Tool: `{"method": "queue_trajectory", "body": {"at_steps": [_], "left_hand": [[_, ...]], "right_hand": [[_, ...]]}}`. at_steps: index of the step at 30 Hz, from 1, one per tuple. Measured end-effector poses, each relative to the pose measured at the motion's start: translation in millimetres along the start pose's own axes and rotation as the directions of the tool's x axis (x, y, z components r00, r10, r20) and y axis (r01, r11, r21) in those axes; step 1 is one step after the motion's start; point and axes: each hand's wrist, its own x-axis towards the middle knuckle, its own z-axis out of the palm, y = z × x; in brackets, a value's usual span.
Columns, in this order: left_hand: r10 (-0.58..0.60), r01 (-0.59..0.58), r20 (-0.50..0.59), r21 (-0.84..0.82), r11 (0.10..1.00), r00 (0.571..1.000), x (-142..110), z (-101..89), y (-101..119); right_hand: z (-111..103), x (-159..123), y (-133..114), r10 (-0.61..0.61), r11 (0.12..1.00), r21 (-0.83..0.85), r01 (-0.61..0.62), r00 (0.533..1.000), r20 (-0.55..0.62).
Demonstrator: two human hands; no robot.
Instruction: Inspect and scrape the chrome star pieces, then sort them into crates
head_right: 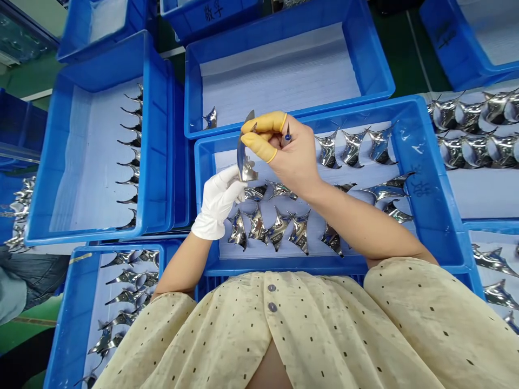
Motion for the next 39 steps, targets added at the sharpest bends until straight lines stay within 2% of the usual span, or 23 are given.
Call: {"method": "queue_trajectory", "body": {"at_steps": [4, 7, 12, 16, 18, 20, 22, 23, 24, 26, 28, 30, 32, 35, 37, 39], "left_hand": [[0.057, -0.060, -0.051, -0.056, 0.997, 0.997, -0.3, 0.3, -3.3], [0.108, -0.108, -0.075, 0.004, 0.994, 0.991, -2.3, -0.7, -4.6], [0.210, -0.184, -0.148, 0.175, 0.967, 0.966, -8.7, -8.4, 0.8], [0.410, -0.304, -0.177, 0.431, 0.849, 0.895, -13.3, -21.2, 16.1], [0.425, -0.293, -0.142, 0.533, 0.794, 0.894, -14.1, -25.2, 24.2], [0.345, -0.226, -0.109, 0.567, 0.792, 0.932, -12.6, -25.4, 29.8], [0.188, -0.096, -0.137, 0.497, 0.862, 0.973, -7.4, -22.9, 32.0], [0.091, -0.011, -0.176, 0.411, 0.912, 0.980, -3.2, -21.3, 31.9], [-0.012, 0.077, -0.218, 0.293, 0.953, 0.976, 2.0, -19.8, 31.0], [-0.191, 0.206, -0.285, 0.022, 0.978, 0.939, 14.3, -17.9, 27.5], [-0.286, 0.236, -0.309, -0.187, 0.953, 0.907, 26.9, -17.0, 22.5], [-0.330, 0.233, -0.298, -0.318, 0.919, 0.895, 36.9, -16.0, 17.0], [-0.361, 0.232, -0.270, -0.412, 0.881, 0.892, 42.7, -14.5, 11.9], [-0.380, 0.223, -0.229, -0.508, 0.832, 0.896, 43.8, -12.6, 4.8], [-0.372, 0.216, -0.217, -0.520, 0.827, 0.902, 42.3, -13.1, -0.1], [-0.361, 0.206, -0.232, -0.505, 0.838, 0.903, 41.4, -15.1, -4.9]], "right_hand": [[-1.9, 1.0, 0.8, -0.020, 0.999, -0.039, 0.020, 1.000, -0.005], [-1.9, 1.4, -1.9, -0.013, 0.999, -0.052, 0.013, 1.000, 0.006], [-0.8, -2.5, -9.9, -0.015, 0.998, -0.064, 0.016, 1.000, 0.019], [-0.4, -4.7, -11.9, -0.020, 0.996, -0.082, 0.022, 0.999, 0.034], [0.5, -1.7, -10.2, -0.010, 0.997, -0.077, 0.014, 0.999, 0.046], [2.1, 4.4, -6.9, 0.008, 0.997, -0.082, -0.001, 0.996, 0.088], [3.4, 12.0, -2.7, 0.010, 0.993, -0.117, 0.006, 0.991, 0.132], [3.7, 15.4, -0.4, -0.003, 0.989, -0.147, 0.026, 0.988, 0.153], [3.9, 17.9, 1.7, -0.021, 0.982, -0.182, 0.055, 0.983, 0.183], [4.5, 18.9, 5.6, -0.064, 0.956, -0.258, 0.143, 0.955, 0.291], [6.6, 14.7, 9.3, -0.075, 0.903, -0.349, 0.251, 0.891, 0.448], [11.0, 8.6, 13.4, -0.033, 0.823, -0.459, 0.336, 0.834, 0.551], [17.1, 7.9, 18.7, 0.005, 0.762, -0.533, 0.369, 0.819, 0.574], [27.3, 32.0, 28.9, -0.017, 0.771, -0.534, 0.347, 0.849, 0.528], [34.6, 66.4, 37.3, 0.003, 0.770, -0.569, 0.290, 0.889, 0.458], [43.5, 106.8, 47.9, 0.096, 0.708, -0.669, 0.228, 0.907, 0.411]]}}
